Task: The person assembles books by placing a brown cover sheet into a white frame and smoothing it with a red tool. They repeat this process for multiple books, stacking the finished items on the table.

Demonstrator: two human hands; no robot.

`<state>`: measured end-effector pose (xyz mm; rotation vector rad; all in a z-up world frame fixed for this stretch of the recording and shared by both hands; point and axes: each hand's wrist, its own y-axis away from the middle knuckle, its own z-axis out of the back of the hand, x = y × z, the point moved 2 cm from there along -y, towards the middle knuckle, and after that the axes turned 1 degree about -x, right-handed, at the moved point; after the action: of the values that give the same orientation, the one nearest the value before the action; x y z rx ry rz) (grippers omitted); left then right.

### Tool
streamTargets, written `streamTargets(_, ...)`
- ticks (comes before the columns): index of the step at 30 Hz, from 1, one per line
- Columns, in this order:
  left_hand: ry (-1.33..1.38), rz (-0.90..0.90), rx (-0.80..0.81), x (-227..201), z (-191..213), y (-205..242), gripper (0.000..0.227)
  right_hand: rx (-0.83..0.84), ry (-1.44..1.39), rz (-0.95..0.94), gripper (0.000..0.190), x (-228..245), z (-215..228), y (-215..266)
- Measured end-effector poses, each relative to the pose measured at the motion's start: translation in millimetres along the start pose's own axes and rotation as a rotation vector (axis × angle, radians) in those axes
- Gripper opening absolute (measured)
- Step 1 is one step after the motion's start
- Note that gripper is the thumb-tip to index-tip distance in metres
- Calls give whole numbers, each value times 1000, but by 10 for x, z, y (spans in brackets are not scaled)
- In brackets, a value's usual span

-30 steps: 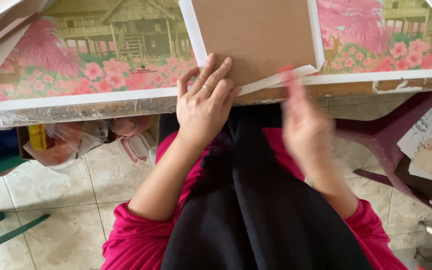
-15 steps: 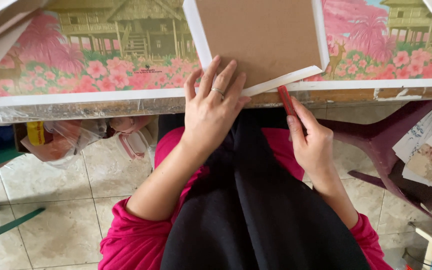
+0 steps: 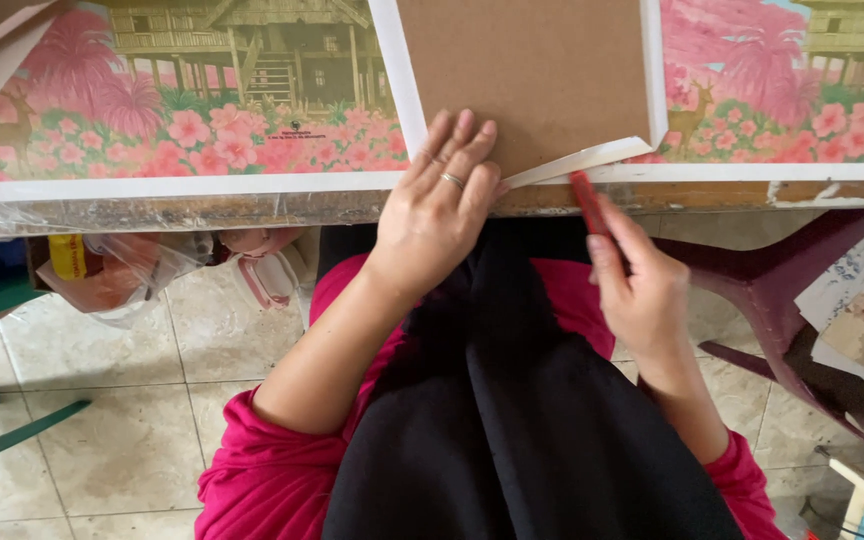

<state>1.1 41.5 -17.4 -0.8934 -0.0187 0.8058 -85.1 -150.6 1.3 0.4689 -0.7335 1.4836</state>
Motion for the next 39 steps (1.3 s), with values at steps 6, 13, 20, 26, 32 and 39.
streamTargets(6,-64,-47,-86,2,-91,38,18,-79,251,166,35,47,-348,85)
streamTargets(13,-50,26,-71,-1,20,-57,15,-124,422,161,37,-474,93,-257)
streamTargets(20,2,35,-11,64,61,-64,16,-100,588,214,38,340,-434,2)
streamTargets(26,68,32,46,97,75,12,23,-215,496,164,38,-512,48,-190)
streamTargets(32,44,-203,96,-136,459,16,23,-252,243,-159,41,-855,16,92)
streamTargets(39,169,-56,-133,-156,952,-320,15,-339,-689,-501,19,-713,110,259)
